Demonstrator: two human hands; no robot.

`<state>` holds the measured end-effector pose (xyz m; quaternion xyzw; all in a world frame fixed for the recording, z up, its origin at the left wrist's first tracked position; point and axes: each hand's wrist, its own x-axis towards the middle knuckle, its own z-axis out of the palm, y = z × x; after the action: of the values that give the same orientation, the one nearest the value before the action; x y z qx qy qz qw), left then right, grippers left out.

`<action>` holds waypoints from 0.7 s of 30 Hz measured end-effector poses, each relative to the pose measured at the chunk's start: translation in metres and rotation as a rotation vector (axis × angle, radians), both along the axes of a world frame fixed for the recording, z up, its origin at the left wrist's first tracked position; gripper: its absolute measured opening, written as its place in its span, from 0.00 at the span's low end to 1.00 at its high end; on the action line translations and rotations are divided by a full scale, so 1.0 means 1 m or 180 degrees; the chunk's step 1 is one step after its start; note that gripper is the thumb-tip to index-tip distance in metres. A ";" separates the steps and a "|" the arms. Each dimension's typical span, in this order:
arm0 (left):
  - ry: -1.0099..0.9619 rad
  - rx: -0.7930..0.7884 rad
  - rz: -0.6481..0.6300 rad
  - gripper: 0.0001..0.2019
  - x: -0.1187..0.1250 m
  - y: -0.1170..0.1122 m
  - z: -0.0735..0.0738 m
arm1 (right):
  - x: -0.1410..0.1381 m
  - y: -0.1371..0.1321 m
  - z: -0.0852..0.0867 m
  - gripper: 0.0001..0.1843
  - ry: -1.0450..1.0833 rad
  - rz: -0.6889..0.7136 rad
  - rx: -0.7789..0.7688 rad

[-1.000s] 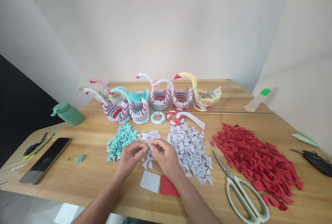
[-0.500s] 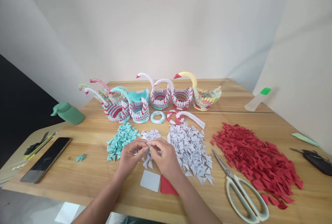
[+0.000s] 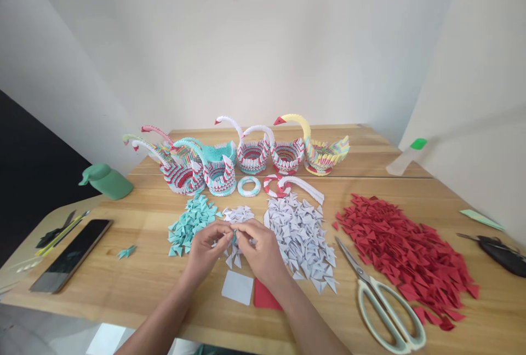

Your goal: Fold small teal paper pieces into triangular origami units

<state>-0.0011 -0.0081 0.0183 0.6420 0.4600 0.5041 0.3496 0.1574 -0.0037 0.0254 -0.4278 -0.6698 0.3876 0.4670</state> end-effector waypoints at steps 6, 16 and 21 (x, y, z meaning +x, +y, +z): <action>-0.0048 -0.0044 -0.0007 0.09 -0.001 0.001 -0.002 | -0.001 0.000 0.000 0.14 0.0013 0.0010 -0.0011; -0.0115 -0.0054 -0.0029 0.08 -0.001 0.002 -0.002 | 0.000 0.001 0.003 0.13 -0.0010 0.0042 -0.0088; -0.0070 -0.0019 -0.0027 0.08 -0.002 0.001 -0.002 | 0.000 0.001 0.004 0.13 -0.0051 0.0043 -0.0146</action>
<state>-0.0030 -0.0072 0.0165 0.6373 0.4549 0.5083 0.3586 0.1575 -0.0030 0.0295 -0.4370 -0.6673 0.4026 0.4492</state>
